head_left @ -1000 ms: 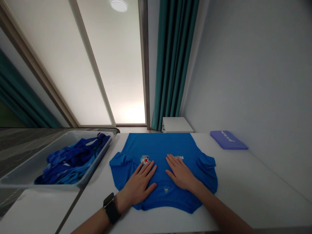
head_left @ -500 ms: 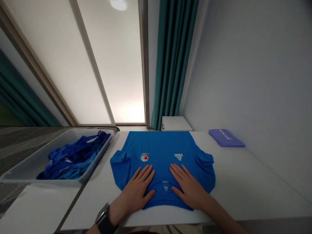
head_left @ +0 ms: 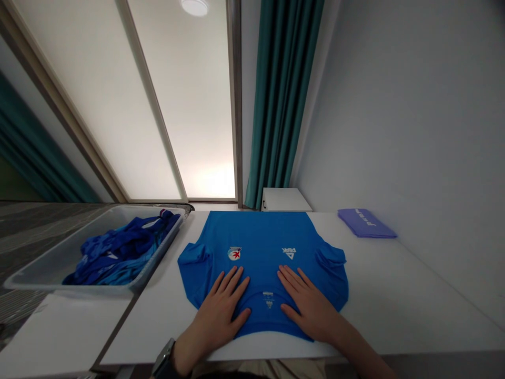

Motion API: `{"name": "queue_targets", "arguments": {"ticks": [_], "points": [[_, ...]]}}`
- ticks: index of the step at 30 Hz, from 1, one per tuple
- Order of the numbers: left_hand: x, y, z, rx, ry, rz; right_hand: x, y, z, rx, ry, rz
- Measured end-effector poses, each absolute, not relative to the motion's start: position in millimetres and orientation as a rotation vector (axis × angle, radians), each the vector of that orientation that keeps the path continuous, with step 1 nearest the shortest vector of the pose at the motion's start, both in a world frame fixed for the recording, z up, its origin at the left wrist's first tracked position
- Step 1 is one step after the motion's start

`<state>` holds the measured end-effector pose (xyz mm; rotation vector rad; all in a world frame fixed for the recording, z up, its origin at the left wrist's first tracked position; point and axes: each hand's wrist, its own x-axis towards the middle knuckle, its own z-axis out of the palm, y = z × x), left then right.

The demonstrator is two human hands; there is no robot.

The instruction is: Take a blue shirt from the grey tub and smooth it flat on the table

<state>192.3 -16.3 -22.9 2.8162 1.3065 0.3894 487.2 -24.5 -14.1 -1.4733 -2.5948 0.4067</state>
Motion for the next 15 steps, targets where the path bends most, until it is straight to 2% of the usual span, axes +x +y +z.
{"name": "queue_targets", "arguments": {"ticks": [15], "points": [[187.6, -31.9, -12.8, 2.758, 1.206, 0.501, 490.2, -36.9, -15.0, -1.386, -2.437, 0.305]]}}
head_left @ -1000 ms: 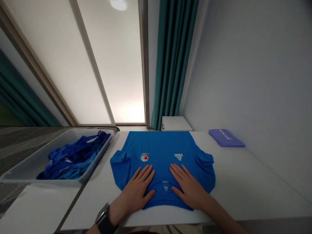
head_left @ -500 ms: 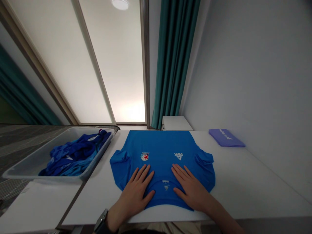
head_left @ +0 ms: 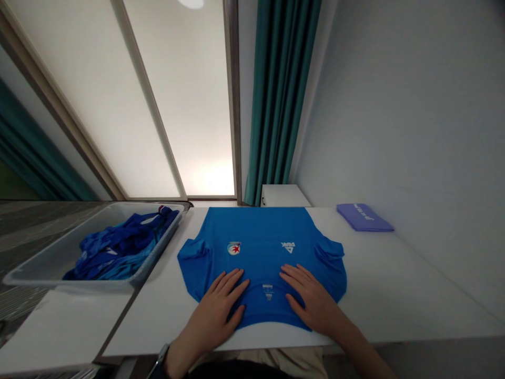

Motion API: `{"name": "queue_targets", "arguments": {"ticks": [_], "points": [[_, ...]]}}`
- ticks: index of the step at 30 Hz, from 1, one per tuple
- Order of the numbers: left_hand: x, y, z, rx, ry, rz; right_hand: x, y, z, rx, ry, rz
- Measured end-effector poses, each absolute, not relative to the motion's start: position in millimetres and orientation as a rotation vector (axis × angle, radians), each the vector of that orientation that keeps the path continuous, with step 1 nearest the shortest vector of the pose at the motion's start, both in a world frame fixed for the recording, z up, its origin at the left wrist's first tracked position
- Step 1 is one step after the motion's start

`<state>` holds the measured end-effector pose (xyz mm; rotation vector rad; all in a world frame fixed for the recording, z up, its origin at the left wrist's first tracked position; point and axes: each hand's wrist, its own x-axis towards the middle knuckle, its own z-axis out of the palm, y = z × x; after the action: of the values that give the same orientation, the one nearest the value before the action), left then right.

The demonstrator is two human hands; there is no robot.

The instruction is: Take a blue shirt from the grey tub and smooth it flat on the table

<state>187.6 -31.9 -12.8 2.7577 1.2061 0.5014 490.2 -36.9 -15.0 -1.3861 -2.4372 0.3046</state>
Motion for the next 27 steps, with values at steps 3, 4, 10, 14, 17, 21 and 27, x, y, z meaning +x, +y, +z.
{"name": "queue_targets", "arguments": {"ticks": [3, 4, 10, 14, 17, 21, 27], "points": [[186.6, -39.4, 1.2, 2.694, 1.088, 0.532, 490.6, -49.4, -12.2, -1.299, -2.435, 0.280], [186.0, -41.7, 6.4, 2.679, 1.048, 0.517, 490.8, -54.3, -11.2, -1.278, -2.444, 0.287], [181.0, -45.1, 30.6, 2.656, 0.932, 0.336, 497.0, -74.0, -5.4, -1.266, -2.465, 0.358], [177.1, -42.8, 35.2, 2.662, 0.910, 0.214, 503.1, -75.0, -4.9, -1.293, -2.456, 0.333], [176.1, -41.6, 35.7, 2.659, 0.922, 0.184, 505.5, -75.5, -3.8, -1.297, -2.469, 0.312], [179.3, -39.9, 37.5, 2.641, 0.923, 0.150, 503.1, -78.2, 3.6, -1.283, -2.484, 0.344], [181.6, -41.4, 35.1, 2.571, 0.994, 0.147, 499.1, -81.9, 9.6, -1.260, -2.486, 0.379]]}}
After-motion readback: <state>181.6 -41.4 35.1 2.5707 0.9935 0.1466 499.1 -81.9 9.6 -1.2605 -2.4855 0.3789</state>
